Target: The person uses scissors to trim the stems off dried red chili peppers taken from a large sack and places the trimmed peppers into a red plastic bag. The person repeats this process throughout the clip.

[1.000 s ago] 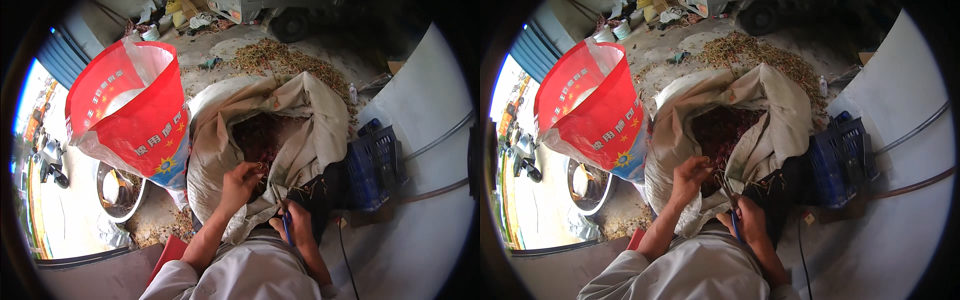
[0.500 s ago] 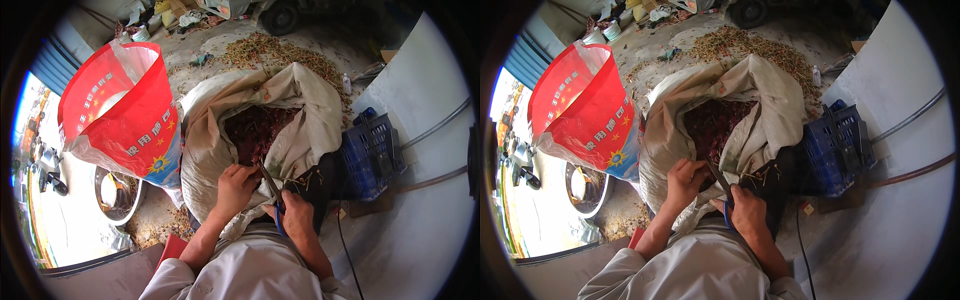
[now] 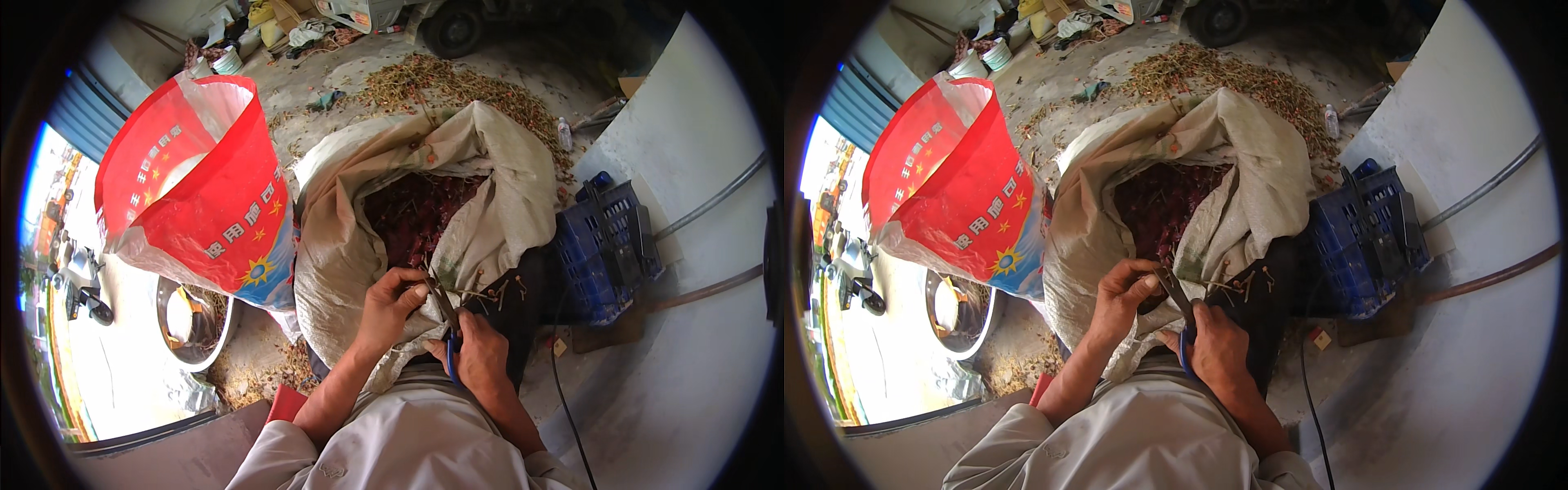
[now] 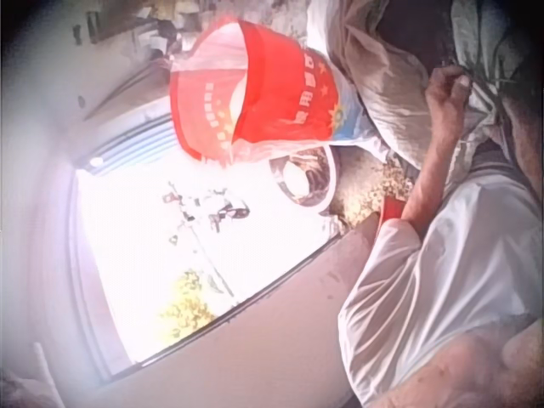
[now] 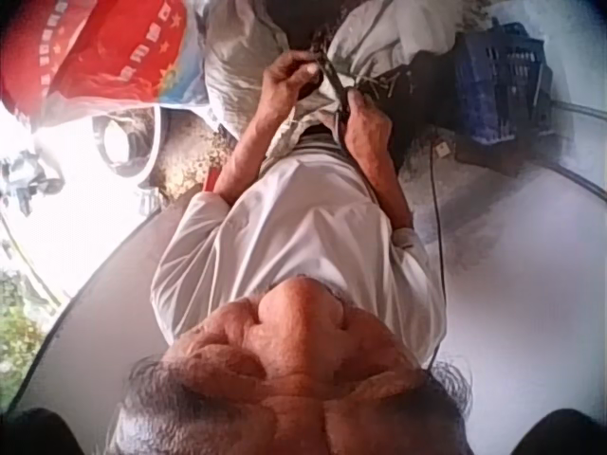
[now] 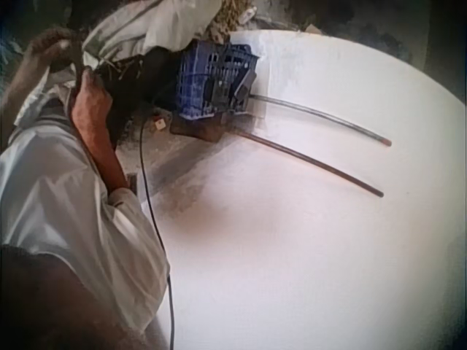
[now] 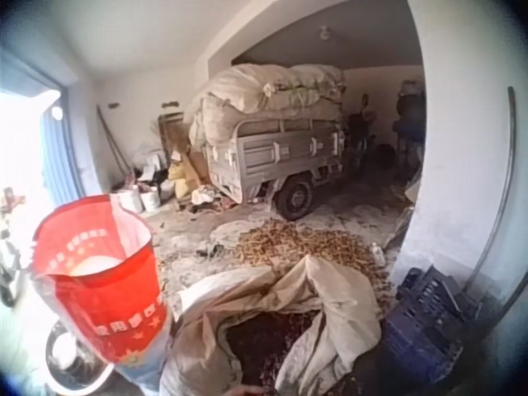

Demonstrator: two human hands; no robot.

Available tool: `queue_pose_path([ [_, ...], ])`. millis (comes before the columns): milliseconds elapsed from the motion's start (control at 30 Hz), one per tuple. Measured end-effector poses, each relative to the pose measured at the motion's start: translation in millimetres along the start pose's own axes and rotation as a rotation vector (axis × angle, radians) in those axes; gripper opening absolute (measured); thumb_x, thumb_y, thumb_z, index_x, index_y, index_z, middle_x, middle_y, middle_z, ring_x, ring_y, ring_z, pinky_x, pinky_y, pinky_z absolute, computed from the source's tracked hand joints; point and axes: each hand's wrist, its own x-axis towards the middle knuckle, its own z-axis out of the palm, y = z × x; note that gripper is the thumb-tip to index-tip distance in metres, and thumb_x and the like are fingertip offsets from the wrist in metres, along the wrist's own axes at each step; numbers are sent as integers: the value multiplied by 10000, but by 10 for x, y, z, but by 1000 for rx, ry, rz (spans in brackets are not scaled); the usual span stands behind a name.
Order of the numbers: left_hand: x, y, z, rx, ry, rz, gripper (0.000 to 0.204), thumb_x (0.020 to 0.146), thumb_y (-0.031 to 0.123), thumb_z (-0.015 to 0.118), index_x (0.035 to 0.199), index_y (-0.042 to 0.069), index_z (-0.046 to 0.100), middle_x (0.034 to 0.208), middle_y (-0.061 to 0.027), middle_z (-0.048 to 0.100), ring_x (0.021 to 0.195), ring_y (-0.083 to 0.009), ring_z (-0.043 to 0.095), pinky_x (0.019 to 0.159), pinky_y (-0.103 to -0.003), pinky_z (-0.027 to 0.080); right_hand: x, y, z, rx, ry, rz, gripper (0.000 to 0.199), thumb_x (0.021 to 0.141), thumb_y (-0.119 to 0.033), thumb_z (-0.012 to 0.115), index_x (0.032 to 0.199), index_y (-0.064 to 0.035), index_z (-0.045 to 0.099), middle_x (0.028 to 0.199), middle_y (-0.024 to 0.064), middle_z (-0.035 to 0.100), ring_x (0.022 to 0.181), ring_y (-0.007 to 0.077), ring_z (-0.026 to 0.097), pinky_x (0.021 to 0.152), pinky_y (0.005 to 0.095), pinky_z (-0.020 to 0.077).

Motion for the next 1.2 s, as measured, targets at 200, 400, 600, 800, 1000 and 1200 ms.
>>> queue_pose_path([
  [200,-12,-104,27,-319,-10,4,127,919,26,642,1046,13,641,991,-85,682,866,-149,652,808,-300,551,-55,2,8,406,-118,81,471,817,-414,772,933,8,597,634,66,540,537,207,552,514,315,471],
  [400,-5,-183,51,-652,-169,-11,145,882,5,670,1024,13,642,966,-113,691,848,-208,669,774,-334,555,-242,7,42,1525,-445,398,612,885,-590,634,1061,-11,539,693,-31,441,534,45,383,474,208,323],
  [600,-36,-182,192,-752,-190,-69,120,877,6,676,990,23,641,954,-101,687,858,-197,654,784,-335,544,-361,111,163,1939,-466,302,751,825,-684,594,1161,-17,514,669,-3,477,491,55,383,456,214,327],
  [800,6,-313,-124,-530,150,-208,59,961,20,552,982,35,605,826,-50,602,706,-132,578,714,-293,511,-214,459,-30,2113,34,315,737,841,-723,521,1227,-95,502,738,23,491,576,126,455,545,287,388],
  [1000,645,-421,-255,171,210,-238,132,925,179,646,951,52,617,786,-11,594,736,-82,556,644,-241,445,-190,396,236,2211,92,617,811,830,-754,520,1329,-117,468,1149,108,564,1066,260,543,962,502,440],
  [1200,1562,-1183,-773,1003,320,225,328,820,208,714,1071,14,630,952,-203,678,896,-361,653,808,-396,512,-108,270,228,2115,143,472,762,865,-725,502,1316,-111,479,1149,122,575,1065,274,551,976,493,431],
])
